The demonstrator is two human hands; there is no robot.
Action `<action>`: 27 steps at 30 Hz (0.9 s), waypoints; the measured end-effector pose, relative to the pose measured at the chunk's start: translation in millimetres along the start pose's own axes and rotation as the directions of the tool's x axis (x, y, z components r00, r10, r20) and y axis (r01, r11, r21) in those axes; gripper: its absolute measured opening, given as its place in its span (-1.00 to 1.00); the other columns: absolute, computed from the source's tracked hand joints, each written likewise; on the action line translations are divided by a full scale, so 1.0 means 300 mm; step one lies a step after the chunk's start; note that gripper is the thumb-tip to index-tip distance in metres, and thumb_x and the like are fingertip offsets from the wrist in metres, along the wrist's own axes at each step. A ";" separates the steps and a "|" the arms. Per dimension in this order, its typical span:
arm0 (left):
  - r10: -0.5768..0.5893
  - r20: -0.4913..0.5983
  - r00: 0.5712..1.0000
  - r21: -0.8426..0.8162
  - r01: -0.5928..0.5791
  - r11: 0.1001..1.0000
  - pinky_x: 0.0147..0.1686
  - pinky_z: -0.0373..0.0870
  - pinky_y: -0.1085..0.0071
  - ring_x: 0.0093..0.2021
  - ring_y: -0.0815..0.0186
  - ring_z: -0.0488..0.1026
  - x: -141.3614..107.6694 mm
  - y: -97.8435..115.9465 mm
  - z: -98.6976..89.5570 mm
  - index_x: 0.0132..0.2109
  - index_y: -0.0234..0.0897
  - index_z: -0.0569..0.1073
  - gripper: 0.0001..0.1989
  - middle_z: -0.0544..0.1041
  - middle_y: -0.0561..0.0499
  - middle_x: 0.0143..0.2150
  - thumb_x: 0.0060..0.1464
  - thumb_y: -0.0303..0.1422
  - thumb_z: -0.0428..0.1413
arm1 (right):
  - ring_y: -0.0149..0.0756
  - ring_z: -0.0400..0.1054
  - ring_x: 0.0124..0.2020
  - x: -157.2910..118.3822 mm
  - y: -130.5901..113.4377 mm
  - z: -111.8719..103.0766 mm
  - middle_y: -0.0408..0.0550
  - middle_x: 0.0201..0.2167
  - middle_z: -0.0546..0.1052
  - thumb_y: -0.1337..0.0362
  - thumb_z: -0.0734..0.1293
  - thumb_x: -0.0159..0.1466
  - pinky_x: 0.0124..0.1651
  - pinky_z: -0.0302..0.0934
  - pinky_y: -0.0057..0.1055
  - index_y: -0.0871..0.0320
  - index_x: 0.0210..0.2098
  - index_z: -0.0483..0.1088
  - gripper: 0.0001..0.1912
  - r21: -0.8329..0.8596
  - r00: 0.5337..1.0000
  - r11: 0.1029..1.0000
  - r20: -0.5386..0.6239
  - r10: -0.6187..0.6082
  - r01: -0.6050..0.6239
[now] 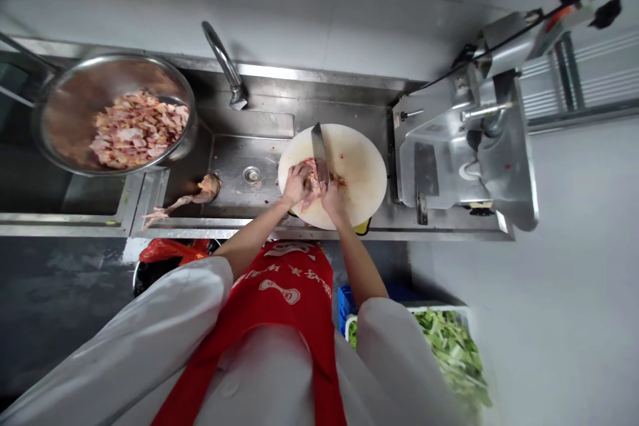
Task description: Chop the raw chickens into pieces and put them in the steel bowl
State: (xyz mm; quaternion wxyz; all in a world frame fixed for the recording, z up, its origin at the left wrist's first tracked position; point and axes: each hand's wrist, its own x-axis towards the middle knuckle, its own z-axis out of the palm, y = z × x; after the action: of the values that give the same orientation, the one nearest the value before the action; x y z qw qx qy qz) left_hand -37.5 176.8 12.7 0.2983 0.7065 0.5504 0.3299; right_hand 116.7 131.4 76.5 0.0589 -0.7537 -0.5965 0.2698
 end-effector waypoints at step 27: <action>-0.124 -0.220 0.968 -0.126 0.098 0.987 0.25 0.19 0.11 0.23 0.09 0.29 -0.153 0.052 -0.027 0.19 -0.23 0.40 -0.61 0.40 -0.20 0.19 0.30 -0.24 -0.02 | -0.21 0.47 -0.26 -0.343 0.255 -0.034 0.11 -0.28 0.55 0.13 0.12 0.46 -0.26 0.15 -0.43 0.25 -0.06 0.35 -0.67 -0.223 0.990 0.974 0.120 0.069 -0.041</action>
State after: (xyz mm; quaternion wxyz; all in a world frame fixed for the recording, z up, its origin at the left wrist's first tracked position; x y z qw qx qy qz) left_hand -43.0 129.3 23.6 0.2914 0.6143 0.5997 0.4220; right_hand 173.3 16.3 88.3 -0.0705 -0.7532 -0.6039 0.2509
